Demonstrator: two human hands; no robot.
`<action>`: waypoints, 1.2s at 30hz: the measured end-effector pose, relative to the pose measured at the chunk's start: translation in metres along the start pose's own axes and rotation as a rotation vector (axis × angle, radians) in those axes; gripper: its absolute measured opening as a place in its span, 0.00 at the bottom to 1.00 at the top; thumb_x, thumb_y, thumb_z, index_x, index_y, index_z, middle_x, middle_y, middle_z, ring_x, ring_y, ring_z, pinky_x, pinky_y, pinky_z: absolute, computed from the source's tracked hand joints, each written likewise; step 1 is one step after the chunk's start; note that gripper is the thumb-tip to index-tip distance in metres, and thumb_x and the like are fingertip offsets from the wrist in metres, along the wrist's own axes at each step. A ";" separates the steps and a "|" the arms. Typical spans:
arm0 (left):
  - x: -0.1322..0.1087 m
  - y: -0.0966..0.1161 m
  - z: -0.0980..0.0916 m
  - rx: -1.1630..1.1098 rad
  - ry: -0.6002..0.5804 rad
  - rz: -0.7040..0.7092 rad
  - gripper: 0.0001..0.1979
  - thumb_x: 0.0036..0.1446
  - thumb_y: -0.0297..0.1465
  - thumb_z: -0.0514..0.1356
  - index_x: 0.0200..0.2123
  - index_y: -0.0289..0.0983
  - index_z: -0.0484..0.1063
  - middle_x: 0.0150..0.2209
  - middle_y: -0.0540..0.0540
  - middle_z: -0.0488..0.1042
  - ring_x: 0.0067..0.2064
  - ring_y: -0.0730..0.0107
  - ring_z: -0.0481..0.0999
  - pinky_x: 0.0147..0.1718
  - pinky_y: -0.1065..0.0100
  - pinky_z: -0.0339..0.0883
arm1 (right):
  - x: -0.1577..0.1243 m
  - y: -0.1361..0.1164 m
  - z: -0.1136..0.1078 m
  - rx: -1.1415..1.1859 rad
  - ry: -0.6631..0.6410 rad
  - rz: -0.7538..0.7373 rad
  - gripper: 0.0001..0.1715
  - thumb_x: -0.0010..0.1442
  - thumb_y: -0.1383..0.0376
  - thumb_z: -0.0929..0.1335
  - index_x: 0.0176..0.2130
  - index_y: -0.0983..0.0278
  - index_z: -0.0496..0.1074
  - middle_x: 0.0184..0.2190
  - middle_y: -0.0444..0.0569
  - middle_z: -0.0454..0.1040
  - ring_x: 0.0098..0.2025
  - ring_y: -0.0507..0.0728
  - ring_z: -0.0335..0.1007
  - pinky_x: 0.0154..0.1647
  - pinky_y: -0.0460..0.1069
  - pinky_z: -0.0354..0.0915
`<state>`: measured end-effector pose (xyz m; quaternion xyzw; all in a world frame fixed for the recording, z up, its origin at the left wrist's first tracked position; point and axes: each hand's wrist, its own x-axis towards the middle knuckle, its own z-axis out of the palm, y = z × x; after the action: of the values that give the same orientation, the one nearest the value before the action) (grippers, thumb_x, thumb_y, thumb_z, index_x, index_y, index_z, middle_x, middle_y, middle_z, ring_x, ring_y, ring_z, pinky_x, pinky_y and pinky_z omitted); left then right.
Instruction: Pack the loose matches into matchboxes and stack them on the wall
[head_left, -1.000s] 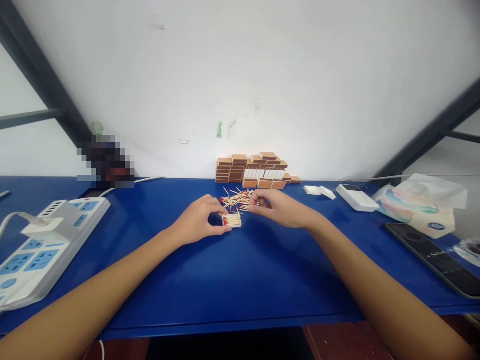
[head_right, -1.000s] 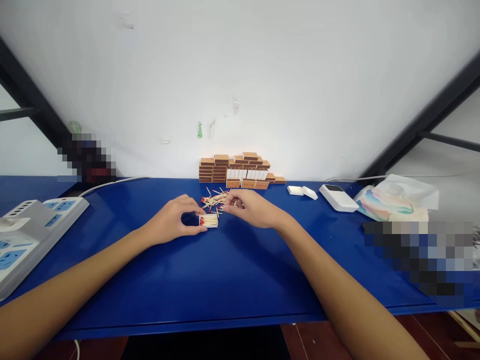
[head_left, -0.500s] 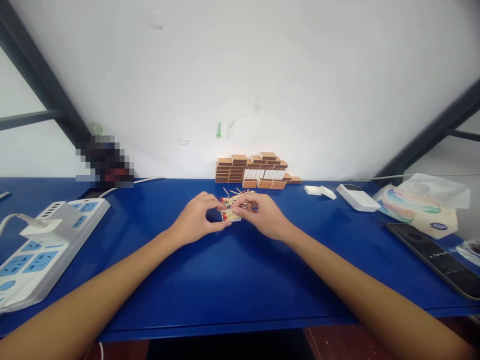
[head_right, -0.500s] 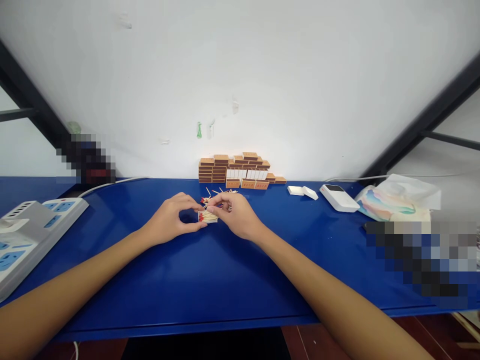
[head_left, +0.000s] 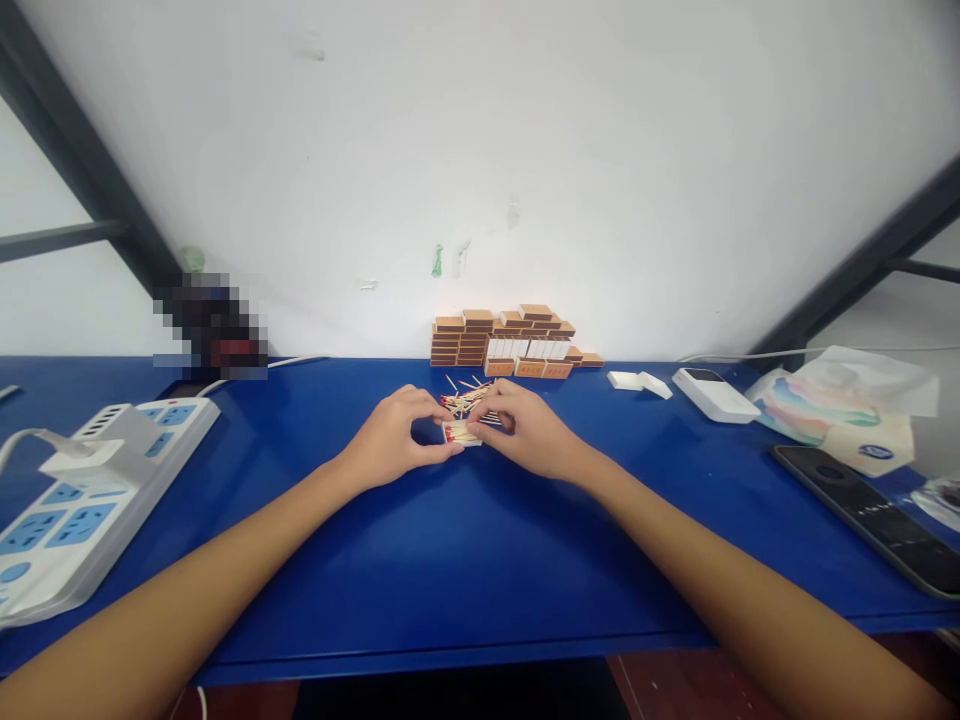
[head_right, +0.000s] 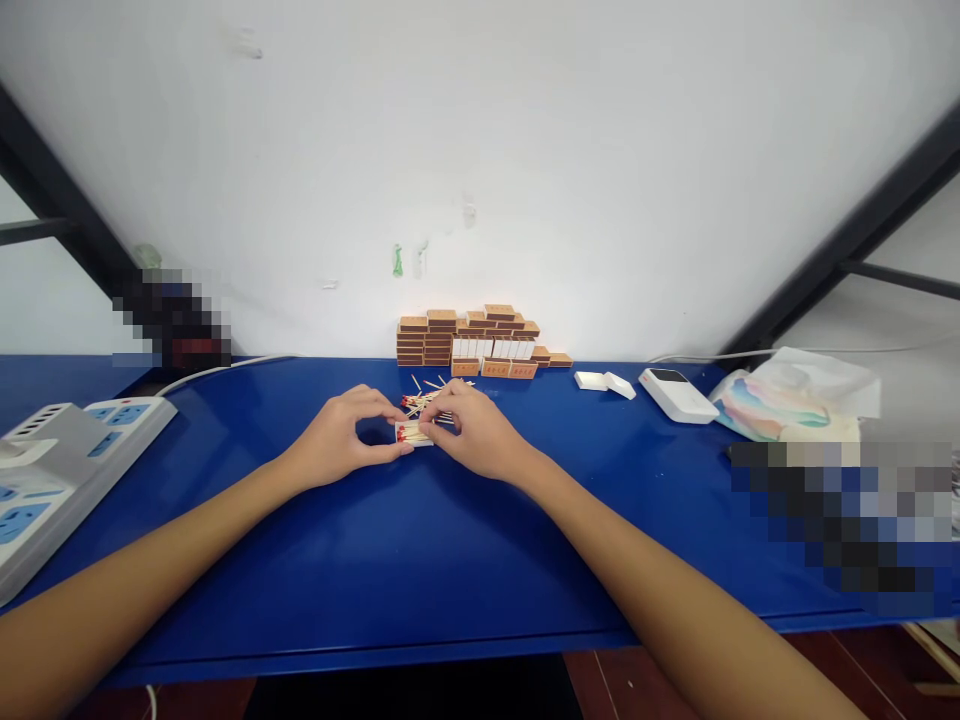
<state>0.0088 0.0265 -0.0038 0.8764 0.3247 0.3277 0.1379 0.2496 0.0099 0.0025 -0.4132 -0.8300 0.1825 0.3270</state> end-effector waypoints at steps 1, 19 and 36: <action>0.000 0.001 0.000 -0.007 -0.014 0.000 0.14 0.55 0.41 0.73 0.42 0.42 0.81 0.40 0.47 0.81 0.43 0.61 0.75 0.45 0.58 0.70 | 0.000 0.001 0.000 -0.018 -0.017 -0.003 0.06 0.66 0.68 0.71 0.36 0.60 0.79 0.38 0.46 0.71 0.35 0.53 0.65 0.40 0.50 0.62; -0.002 -0.004 0.000 0.011 -0.171 -0.043 0.14 0.56 0.42 0.71 0.43 0.42 0.81 0.41 0.47 0.81 0.45 0.59 0.76 0.47 0.58 0.68 | -0.004 0.004 0.000 -0.165 -0.160 -0.024 0.06 0.68 0.67 0.69 0.36 0.62 0.73 0.39 0.49 0.71 0.41 0.57 0.68 0.44 0.52 0.63; -0.002 -0.004 0.001 0.010 -0.160 -0.031 0.14 0.57 0.42 0.70 0.43 0.42 0.81 0.41 0.47 0.81 0.45 0.59 0.75 0.46 0.59 0.69 | -0.007 -0.003 -0.001 -0.196 -0.135 -0.049 0.05 0.68 0.69 0.68 0.40 0.61 0.75 0.41 0.50 0.72 0.42 0.57 0.69 0.43 0.52 0.64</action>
<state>0.0065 0.0284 -0.0074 0.8954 0.3276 0.2530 0.1641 0.2518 0.0028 0.0024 -0.4096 -0.8739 0.1199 0.2326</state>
